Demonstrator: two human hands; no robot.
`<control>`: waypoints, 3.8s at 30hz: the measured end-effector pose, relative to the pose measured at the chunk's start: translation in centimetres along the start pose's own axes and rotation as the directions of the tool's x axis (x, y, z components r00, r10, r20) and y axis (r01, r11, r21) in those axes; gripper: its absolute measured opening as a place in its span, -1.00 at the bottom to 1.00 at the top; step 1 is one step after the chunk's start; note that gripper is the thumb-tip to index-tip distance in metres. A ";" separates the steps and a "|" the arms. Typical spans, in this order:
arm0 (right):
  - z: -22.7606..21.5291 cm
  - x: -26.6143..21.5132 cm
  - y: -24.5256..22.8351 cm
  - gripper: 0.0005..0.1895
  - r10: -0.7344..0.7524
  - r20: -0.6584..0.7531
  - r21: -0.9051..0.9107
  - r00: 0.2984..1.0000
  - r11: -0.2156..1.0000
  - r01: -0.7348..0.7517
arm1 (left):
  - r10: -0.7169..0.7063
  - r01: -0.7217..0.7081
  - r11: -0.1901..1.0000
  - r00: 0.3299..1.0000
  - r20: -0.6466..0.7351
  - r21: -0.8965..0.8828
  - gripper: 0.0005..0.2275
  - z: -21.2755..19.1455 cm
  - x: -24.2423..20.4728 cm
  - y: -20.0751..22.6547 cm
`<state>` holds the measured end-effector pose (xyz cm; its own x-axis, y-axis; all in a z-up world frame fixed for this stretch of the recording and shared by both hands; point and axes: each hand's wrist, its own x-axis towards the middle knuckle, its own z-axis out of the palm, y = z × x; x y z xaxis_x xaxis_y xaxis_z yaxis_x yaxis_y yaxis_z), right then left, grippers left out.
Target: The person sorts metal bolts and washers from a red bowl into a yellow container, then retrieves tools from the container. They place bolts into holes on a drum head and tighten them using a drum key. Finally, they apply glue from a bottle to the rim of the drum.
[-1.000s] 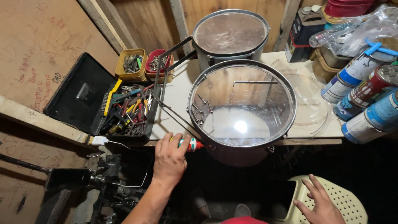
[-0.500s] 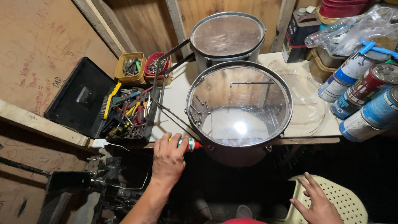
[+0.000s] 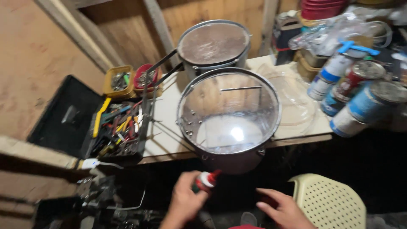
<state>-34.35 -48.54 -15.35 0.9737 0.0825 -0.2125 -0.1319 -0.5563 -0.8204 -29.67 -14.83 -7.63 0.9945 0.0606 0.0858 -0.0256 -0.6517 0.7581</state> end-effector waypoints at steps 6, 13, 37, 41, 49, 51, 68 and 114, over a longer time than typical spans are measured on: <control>2.9 0.6 -3.1 -0.26 -0.093 -0.067 0.552 0.993 0.826 0.115 | 0.231 -0.154 0.935 0.947 0.221 -0.319 -0.58 6.7 -1.6 6.1; 0.6 -0.9 -3.0 -0.45 0.162 -0.278 0.513 0.947 0.858 0.004 | 0.548 -0.468 0.833 0.773 0.320 -0.295 -0.50 5.9 -0.2 7.1; -5.6 0.1 -7.5 -0.47 -0.338 -0.628 -0.543 0.701 0.836 -0.084 | 0.215 -0.153 0.967 0.918 -0.333 0.202 -0.80 -6.4 24.0 -7.1; -5.8 0.4 -8.3 -0.50 -0.371 -0.607 -0.594 0.703 0.799 -0.091 | 0.264 -0.176 0.946 0.906 -0.331 0.272 -0.76 -5.7 24.7 -7.4; -6.8 0.9 -9.8 -0.51 -0.431 -0.532 -0.708 0.729 0.699 -0.103 | 0.591 -0.408 0.793 0.695 -0.409 0.453 -0.91 -3.5 24.9 -10.1; -7.0 1.0 -10.1 -0.49 -0.433 -0.516 -0.725 0.739 0.680 -0.107 | 0.608 -0.425 0.782 0.684 -0.404 0.457 -0.90 -3.5 25.0 -10.1; -8.5 1.4 -11.4 -0.46 -0.515 -0.413 -0.818 0.751 0.573 -0.057 | 0.602 -0.411 0.782 0.691 -0.400 0.468 -0.88 -3.4 24.8 -9.9; -10.0 5.1 -4.9 -0.46 -0.028 -0.833 -0.103 0.552 0.989 -0.106 | -0.403 0.280 0.894 0.843 -0.357 -0.349 -0.58 -1.0 19.3 -9.4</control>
<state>-26.87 -53.66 -7.12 0.6960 -0.6282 0.3477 -0.2145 -0.6441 -0.7343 -10.29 -6.83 -12.45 0.8119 0.5837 -0.0029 0.2205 -0.3021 0.9274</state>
